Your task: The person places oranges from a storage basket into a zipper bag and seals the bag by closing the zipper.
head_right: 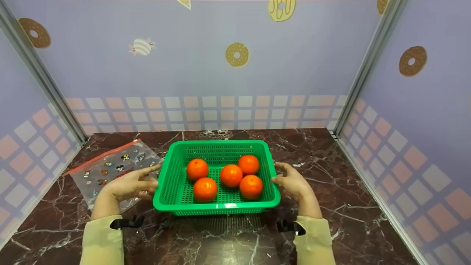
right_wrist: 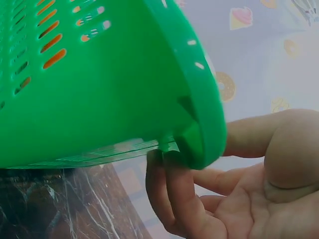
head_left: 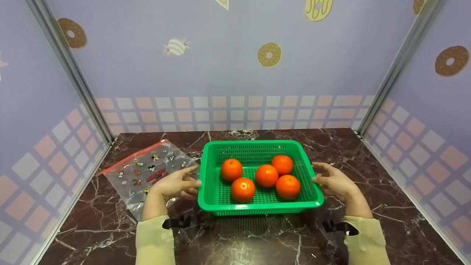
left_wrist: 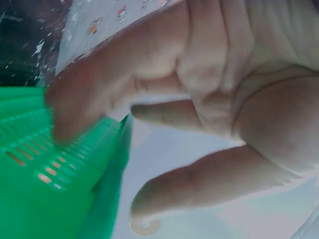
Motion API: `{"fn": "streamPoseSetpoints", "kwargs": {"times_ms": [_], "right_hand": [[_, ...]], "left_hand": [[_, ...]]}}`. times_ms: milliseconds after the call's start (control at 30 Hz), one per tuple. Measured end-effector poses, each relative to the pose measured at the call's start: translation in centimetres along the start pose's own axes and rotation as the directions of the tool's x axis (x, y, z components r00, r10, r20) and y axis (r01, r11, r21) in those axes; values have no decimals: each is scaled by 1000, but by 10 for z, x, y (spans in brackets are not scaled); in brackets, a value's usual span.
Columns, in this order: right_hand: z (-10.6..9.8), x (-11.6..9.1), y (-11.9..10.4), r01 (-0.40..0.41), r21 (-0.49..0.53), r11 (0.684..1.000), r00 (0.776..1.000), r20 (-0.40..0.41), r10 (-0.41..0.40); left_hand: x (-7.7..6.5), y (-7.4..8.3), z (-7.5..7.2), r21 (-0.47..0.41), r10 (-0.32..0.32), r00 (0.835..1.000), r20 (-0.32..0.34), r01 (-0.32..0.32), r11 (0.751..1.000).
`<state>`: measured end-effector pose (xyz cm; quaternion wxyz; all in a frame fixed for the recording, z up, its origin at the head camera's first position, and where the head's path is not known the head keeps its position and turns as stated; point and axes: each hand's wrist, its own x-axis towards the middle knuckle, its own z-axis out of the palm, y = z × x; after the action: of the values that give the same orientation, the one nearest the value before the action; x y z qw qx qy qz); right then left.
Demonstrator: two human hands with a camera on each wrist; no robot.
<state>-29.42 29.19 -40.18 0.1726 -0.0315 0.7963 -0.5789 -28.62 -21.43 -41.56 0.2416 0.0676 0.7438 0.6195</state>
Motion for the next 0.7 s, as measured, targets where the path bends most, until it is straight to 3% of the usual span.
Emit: {"fn": "streamPoseSetpoints", "kwargs": {"times_ms": [67, 100, 200, 333, 433, 500, 700], "right_hand": [[1, 1, -1, 6, -9, 1000, 1000, -7, -6], [1, 1, -1, 10, -13, 1000, 1000, -5, -10], [0, 1, -1, 16, -24, 1000, 1000, 2, -16], [-1, 1, 0, 22, -17, 1000, 1000, 17, -21], [-1, 1, 1, 25, -13, 1000, 999, 25, -24], [-1, 1, 1, 25, -9, 1000, 999, 26, -25], [-1, 3, 1, 32, -3, 999, 999, 34, -32]], "left_hand": [[0, 0, -1, 32, -25, 992, -123, 29, 999], [1, 0, -2, 59, -33, 980, -195, 46, 997], [3, 0, -5, 202, -33, 912, -409, 125, 971], [7, -6, -11, 308, -58, 812, -581, 284, 908], [10, -13, -13, 260, -110, 774, -624, 338, 904], [13, -18, -14, 243, -135, 760, -636, 363, 900], [18, -31, -15, 225, -208, 743, -636, 437, 871]]}}
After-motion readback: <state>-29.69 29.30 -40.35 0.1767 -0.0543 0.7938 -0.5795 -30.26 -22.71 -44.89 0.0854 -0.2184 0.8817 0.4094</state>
